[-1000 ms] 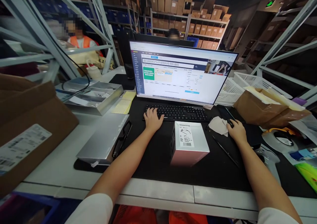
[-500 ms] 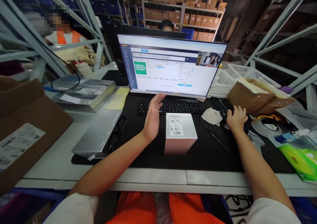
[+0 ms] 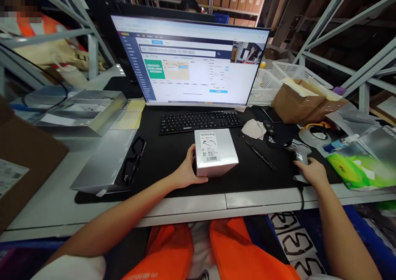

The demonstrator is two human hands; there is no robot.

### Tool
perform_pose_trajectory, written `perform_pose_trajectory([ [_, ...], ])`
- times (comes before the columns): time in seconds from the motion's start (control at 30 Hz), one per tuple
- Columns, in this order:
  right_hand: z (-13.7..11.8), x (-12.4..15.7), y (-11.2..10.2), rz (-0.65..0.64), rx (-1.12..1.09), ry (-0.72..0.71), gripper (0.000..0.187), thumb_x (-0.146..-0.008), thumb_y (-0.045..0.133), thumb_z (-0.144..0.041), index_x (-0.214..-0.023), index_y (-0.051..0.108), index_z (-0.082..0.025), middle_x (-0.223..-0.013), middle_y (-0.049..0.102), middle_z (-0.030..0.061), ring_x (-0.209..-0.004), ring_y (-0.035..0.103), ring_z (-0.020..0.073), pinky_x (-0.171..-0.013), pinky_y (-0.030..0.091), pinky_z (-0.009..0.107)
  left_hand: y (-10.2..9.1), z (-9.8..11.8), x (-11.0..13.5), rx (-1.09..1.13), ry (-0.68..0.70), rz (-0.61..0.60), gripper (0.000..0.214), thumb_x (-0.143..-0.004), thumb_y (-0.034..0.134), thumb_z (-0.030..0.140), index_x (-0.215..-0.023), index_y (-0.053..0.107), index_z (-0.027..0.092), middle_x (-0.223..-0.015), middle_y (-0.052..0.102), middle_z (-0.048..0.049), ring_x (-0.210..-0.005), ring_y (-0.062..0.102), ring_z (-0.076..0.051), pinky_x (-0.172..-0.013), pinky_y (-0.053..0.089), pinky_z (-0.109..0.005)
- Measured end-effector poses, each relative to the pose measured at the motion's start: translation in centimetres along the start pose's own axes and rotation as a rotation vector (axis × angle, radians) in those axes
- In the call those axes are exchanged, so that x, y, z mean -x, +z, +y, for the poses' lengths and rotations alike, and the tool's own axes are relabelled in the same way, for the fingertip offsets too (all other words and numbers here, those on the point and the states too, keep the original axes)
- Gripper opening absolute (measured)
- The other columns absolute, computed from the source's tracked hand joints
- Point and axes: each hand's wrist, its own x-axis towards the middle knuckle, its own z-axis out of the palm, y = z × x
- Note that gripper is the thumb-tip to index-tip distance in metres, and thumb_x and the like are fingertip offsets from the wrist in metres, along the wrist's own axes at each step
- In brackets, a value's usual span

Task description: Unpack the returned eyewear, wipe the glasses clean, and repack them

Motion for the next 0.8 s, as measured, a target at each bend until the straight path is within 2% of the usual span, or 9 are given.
perform_pose_trajectory([
  [0.07,-0.9,1.4,-1.3,-0.014,-0.157,-0.006,0.065,-0.081,0.048,-0.059,-0.121,0.060,-0.009,-0.112,0.070,0.0273,-0.093,0.069,0.0322,-0.076,0.051,0.043,-0.7,0.6,0.4,-0.134,0.153,0.088,0.123,-0.059,0.092,0.036,-0.155,0.017,0.022,-0.155,0.031,-0.0216,-0.145,0.040,-0.038,-0.123,0.032,-0.057],
  [0.13,-2.0,3.0,-3.5,-0.073,-0.482,-0.042,0.053,-0.083,0.044,-0.059,-0.118,0.056,-0.020,-0.104,0.070,0.0170,-0.087,0.069,0.0259,-0.073,0.051,0.040,-2.0,1.3,0.6,-0.351,0.319,0.225,0.106,-0.064,0.087,0.032,-0.150,0.026,0.023,-0.147,0.038,-0.0178,-0.139,0.044,-0.035,-0.118,0.038,-0.056],
  [0.2,-3.7,4.9,-5.8,-0.208,-0.945,-0.075,0.043,-0.075,0.062,-0.058,-0.104,0.057,-0.027,-0.077,0.063,0.0051,-0.065,0.060,0.0197,-0.065,0.046,0.038,-3.4,1.9,0.5,-0.589,0.421,0.383,0.093,-0.070,0.079,0.025,-0.148,0.028,0.024,-0.141,0.042,-0.0161,-0.137,0.044,-0.034,-0.116,0.040,-0.055],
  [0.27,-6.3,7.2,-7.6,-0.425,-1.161,-0.112,0.046,-0.062,0.080,-0.051,-0.096,0.061,-0.028,-0.056,0.047,-0.0036,-0.048,0.043,0.0137,-0.055,0.035,0.034,-4.8,2.3,0.4,-0.789,0.460,0.535,0.086,-0.073,0.074,0.020,-0.147,0.031,0.022,-0.138,0.043,-0.0170,-0.136,0.044,-0.035,-0.116,0.040,-0.056],
  [0.3,-7.9,8.5,-8.2,-0.527,-1.132,-0.131,0.048,-0.058,0.085,-0.048,-0.095,0.064,-0.026,-0.053,0.047,-0.0040,-0.046,0.041,0.0134,-0.053,0.033,0.033,-5.4,2.3,0.3,-0.866,0.465,0.604,0.082,-0.074,0.073,0.019,-0.146,0.033,0.021,-0.138,0.043,-0.0179,-0.136,0.044,-0.035,-0.115,0.040,-0.056],
  [0.37,-11.2,11.1,-8.8,-0.636,-0.934,-0.127,0.043,-0.058,0.088,-0.047,-0.085,0.067,-0.021,-0.055,0.055,-0.0003,-0.051,0.048,0.0154,-0.054,0.034,0.032,-6.2,2.1,0.3,-0.975,0.467,0.712,0.072,-0.078,0.071,0.020,-0.142,0.038,0.019,-0.136,0.044,-0.0199,-0.135,0.044,-0.037,-0.115,0.039,-0.057],
  [0.5,-15.6,14.4,-8.5,-0.697,-0.626,-0.181,0.046,-0.063,0.086,-0.055,-0.061,0.061,-0.017,-0.060,0.061,0.0039,-0.060,0.055,0.0176,-0.059,0.042,0.032,-7.0,1.6,0.7,-1.079,0.487,0.776,0.064,-0.084,0.069,0.024,-0.141,0.042,0.017,-0.135,0.046,-0.0223,-0.135,0.045,-0.038,-0.113,0.040,-0.057],
  [0.67,-16.3,13.5,-6.9,-0.782,-0.664,-0.159,0.049,-0.069,0.082,-0.061,-0.069,0.064,-0.016,-0.062,0.062,0.0035,-0.062,0.056,0.0165,-0.058,0.043,0.029,-7.3,2.6,1.4,-1.082,0.395,0.745,0.063,-0.084,0.068,0.021,-0.143,0.044,0.017,-0.137,0.049,-0.0214,-0.136,0.047,-0.038,-0.113,0.041,-0.055],
  [0.8,-16.7,11.6,-3.6,-0.792,-0.819,-0.037,0.050,-0.070,0.081,-0.063,-0.078,0.064,-0.017,-0.070,0.066,0.0026,-0.060,0.058,0.0149,-0.057,0.043,0.027,-7.9,3.9,2.2,-0.893,0.239,0.598,0.088,-0.074,0.080,0.029,-0.152,0.038,0.024,-0.144,0.049,-0.0166,-0.139,0.047,-0.037,-0.115,0.043,-0.054],
])
